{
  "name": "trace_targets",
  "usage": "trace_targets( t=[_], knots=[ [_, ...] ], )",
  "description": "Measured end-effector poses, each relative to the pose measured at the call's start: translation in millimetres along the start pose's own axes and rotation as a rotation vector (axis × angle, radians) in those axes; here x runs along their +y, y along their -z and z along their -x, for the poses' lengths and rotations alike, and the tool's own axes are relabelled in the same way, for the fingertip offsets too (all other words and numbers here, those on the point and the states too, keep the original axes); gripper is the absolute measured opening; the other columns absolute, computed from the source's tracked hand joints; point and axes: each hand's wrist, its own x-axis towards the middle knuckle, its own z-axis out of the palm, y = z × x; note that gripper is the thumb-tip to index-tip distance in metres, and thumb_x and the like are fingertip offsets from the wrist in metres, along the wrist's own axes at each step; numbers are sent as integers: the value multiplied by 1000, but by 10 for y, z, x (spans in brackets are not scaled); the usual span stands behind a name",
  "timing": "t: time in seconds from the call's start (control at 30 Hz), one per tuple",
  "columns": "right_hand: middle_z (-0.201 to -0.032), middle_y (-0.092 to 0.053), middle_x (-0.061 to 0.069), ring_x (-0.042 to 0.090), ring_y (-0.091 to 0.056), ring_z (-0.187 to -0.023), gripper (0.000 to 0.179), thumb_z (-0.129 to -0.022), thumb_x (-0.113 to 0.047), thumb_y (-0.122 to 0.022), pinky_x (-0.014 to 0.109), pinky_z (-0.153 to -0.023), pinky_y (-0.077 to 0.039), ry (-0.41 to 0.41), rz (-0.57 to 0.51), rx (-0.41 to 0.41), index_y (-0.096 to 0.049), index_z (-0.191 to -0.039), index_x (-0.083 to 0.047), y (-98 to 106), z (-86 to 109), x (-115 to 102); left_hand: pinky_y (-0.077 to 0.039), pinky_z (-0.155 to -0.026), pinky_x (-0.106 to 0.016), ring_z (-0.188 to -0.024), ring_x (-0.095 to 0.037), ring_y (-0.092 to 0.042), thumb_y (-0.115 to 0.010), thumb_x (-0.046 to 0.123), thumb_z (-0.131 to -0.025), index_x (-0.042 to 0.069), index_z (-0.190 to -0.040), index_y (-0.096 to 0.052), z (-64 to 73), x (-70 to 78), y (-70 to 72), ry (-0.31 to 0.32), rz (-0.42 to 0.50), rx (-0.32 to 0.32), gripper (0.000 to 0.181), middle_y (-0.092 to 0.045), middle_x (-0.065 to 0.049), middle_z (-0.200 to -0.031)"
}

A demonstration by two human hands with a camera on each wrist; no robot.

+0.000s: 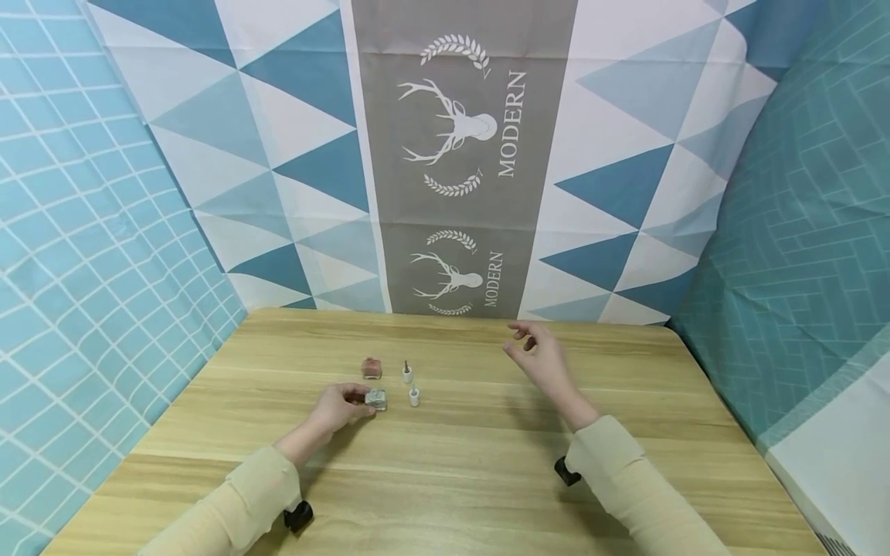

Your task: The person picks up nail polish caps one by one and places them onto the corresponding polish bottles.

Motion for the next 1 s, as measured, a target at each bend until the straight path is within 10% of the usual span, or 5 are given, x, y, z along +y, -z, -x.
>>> trace_targets(
  t=[1.0],
  knots=[
    [-127,-53,20,31,-54,-109,51,-83,-6,-70,29,-84,-47,-243,-467,-197,-52,-130,-4,-817,130,-297,-49,-73,-27,-91,-23,-59,-78,-4,-69,-6,-104,-66,-17,-16,10,7,-25,21,37,-66,-16,-101]
  ],
)
